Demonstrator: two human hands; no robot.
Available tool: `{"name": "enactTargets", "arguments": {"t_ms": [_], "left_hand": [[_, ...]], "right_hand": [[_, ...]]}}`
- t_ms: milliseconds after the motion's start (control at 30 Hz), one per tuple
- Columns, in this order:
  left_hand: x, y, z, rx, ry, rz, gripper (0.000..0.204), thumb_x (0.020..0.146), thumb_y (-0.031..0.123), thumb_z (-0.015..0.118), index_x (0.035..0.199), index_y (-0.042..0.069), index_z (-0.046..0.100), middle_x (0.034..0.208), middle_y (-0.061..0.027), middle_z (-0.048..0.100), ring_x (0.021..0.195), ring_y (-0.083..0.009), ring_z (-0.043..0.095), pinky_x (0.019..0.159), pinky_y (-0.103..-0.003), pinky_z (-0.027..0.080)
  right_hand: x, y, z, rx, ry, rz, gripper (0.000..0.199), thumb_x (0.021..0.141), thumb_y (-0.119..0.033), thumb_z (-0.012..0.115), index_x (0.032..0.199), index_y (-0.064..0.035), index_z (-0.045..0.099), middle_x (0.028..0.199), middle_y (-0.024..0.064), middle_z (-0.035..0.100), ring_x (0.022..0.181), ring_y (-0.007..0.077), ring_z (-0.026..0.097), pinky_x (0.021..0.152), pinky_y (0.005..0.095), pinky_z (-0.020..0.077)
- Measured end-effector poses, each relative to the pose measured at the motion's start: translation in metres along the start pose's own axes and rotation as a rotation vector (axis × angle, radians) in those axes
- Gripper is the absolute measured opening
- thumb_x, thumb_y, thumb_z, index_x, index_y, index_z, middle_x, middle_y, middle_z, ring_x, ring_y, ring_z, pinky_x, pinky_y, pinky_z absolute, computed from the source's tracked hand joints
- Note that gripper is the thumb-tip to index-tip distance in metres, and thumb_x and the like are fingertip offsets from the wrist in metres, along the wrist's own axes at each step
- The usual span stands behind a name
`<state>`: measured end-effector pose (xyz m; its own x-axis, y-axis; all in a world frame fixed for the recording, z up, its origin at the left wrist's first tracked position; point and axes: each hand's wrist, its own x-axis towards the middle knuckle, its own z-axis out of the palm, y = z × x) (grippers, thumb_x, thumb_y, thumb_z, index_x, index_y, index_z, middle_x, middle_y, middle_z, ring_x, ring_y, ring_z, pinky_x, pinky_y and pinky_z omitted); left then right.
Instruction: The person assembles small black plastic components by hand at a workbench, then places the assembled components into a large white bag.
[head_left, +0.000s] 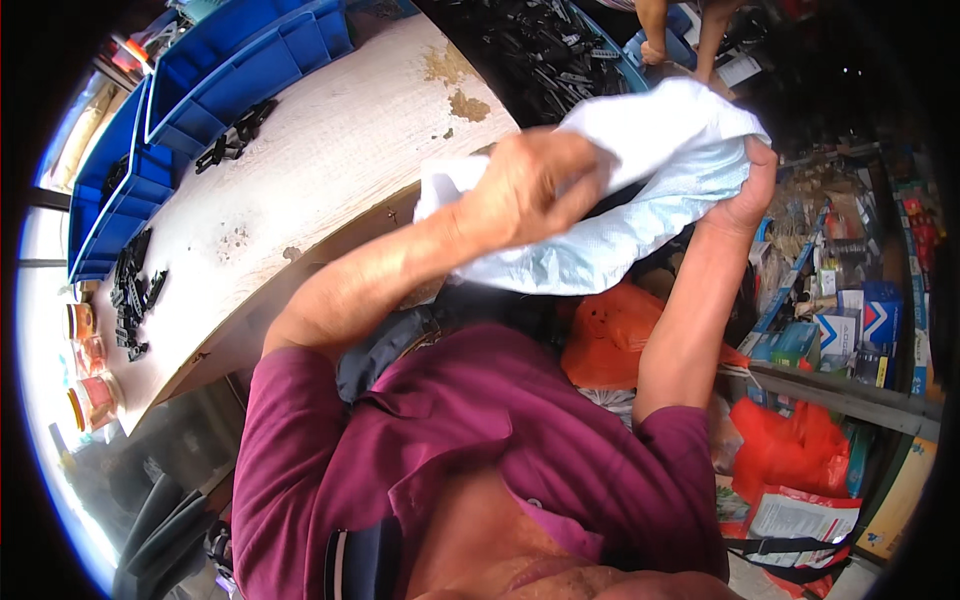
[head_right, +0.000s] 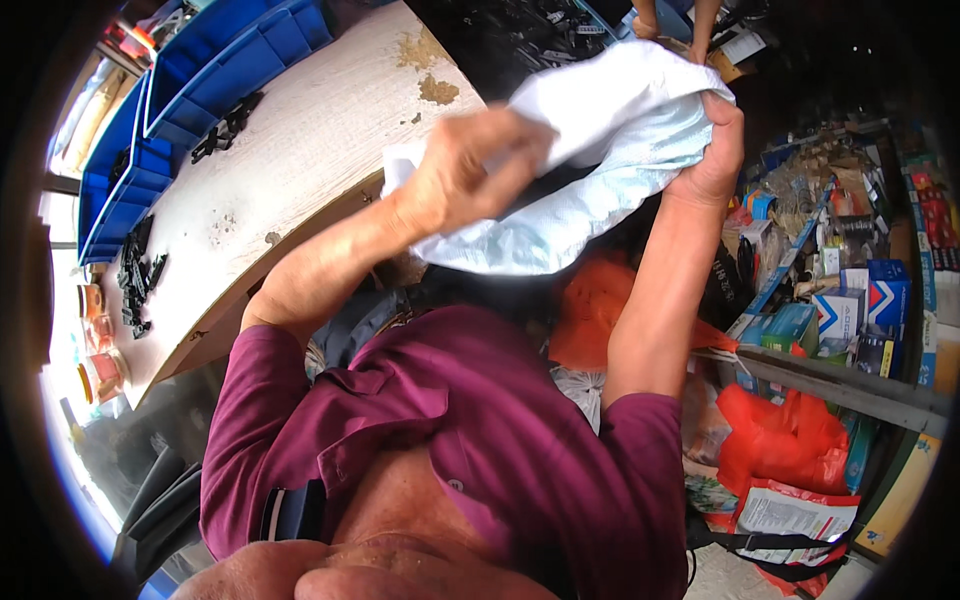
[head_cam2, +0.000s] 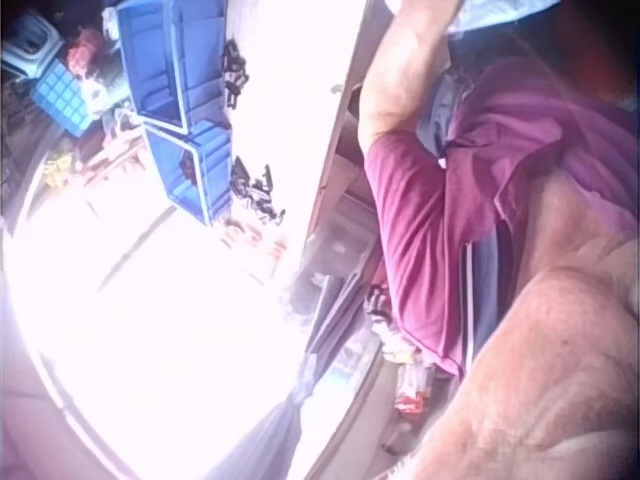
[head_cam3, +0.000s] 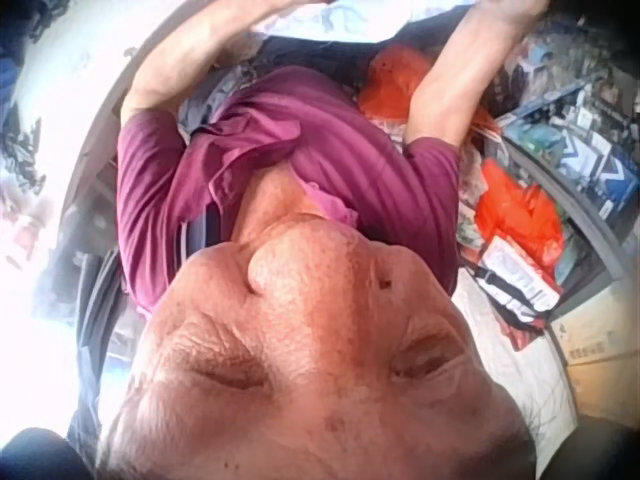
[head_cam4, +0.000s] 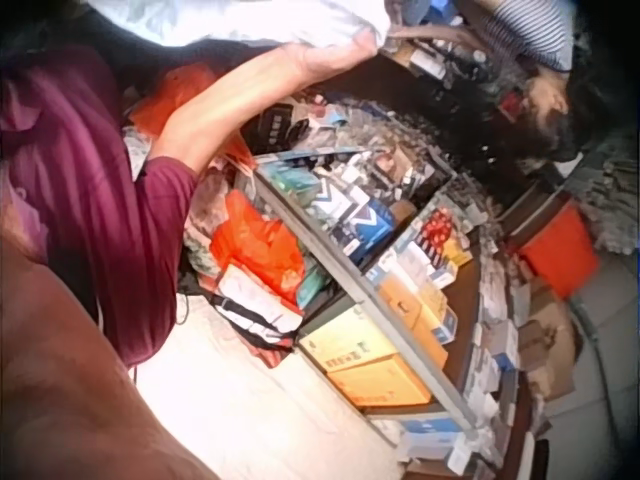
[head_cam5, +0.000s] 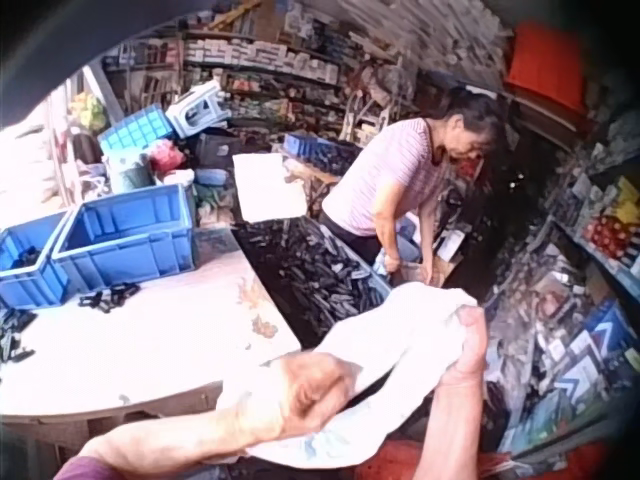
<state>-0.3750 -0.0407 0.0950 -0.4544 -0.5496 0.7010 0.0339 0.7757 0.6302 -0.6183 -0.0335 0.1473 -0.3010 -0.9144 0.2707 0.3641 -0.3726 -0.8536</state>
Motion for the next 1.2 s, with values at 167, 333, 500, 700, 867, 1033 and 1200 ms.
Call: {"name": "enactTargets", "arguments": {"t_ms": [167,333,500,700,867,1033,1200], "left_hand": [[-0.02,0.011,0.007,0.25,0.314,0.386,0.023,0.075,-0.003,0.061,0.097,0.0,0.063,0.088,-0.0105,0.065,0.076,-0.0253,0.064,0.068,-0.037,0.053],[-0.032,-0.005,0.048,-0.081,-0.078,-0.228,0.013,0.077,0.001,0.055,0.085,0.001,0.064,0.082,-0.0186,0.066,0.08,-0.0371,0.064,0.068,-0.043,0.051],[-0.024,-0.099,0.087,0.327,-0.669,-0.664,0.03,0.079,0.02,0.062,0.104,0.003,0.068,0.102,-0.0214,0.068,0.1,-0.0361,0.065,0.085,-0.043,0.051],[0.026,-0.098,0.148,0.39,-0.649,-0.833,0.036,0.078,0.024,0.065,0.107,0.004,0.066,0.103,-0.0208,0.067,0.101,-0.0358,0.064,0.087,-0.042,0.05],[-0.001,-0.128,0.09,0.402,-0.532,-0.918,0.036,0.078,0.025,0.065,0.108,0.004,0.066,0.104,-0.0208,0.067,0.101,-0.0359,0.064,0.087,-0.042,0.05],[0.033,-0.116,0.133,0.414,-0.354,-0.983,0.037,0.079,0.027,0.066,0.108,0.005,0.065,0.104,-0.0208,0.067,0.102,-0.036,0.064,0.087,-0.042,0.05],[0.012,-0.104,0.141,0.387,-0.292,-0.975,0.038,0.079,0.028,0.066,0.109,0.005,0.064,0.104,-0.0208,0.067,0.102,-0.0361,0.064,0.087,-0.042,0.05]], "right_hand": [[0.004,0.009,-0.001,-0.003,0.094,0.025,0.058,0.078,-0.03,0.055,0.121,0.0079,0.057,0.119,0.0203,0.062,0.113,0.0322,0.059,0.103,0.0421,0.0421],[0.001,0.003,0.001,-0.039,0.068,0.022,0.066,0.08,-0.036,0.05,0.128,0.0092,0.052,0.127,0.0208,0.058,0.12,0.0336,0.054,0.106,0.0441,0.0375],[-0.004,0.016,0.035,-0.023,-0.056,0.058,0.059,0.081,-0.035,0.051,0.123,0.0064,0.057,0.122,0.0181,0.061,0.115,0.0322,0.056,0.101,0.0432,0.0408],[-0.003,-0.001,0.063,-0.108,0.123,0.003,0.057,0.081,-0.037,0.051,0.121,0.0032,0.058,0.12,0.017,0.061,0.113,0.0326,0.057,0.098,0.0443,0.0433],[0.01,-0.001,0.051,-0.052,-0.01,0.069,0.058,0.081,-0.039,0.051,0.122,0.0018,0.057,0.123,0.0175,0.059,0.115,0.0344,0.056,0.098,0.0473,0.0429],[0.009,0.01,0.086,-0.11,-0.05,0.023,0.058,0.08,-0.038,0.051,0.121,0.0023,0.058,0.122,0.0181,0.059,0.114,0.0341,0.056,0.098,0.0467,0.0435],[0.01,0.025,0.066,-0.097,-0.08,0.086,0.055,0.08,-0.038,0.053,0.12,-0.0009,0.059,0.12,0.0155,0.061,0.114,0.032,0.057,0.097,0.0447,0.0444]]}}
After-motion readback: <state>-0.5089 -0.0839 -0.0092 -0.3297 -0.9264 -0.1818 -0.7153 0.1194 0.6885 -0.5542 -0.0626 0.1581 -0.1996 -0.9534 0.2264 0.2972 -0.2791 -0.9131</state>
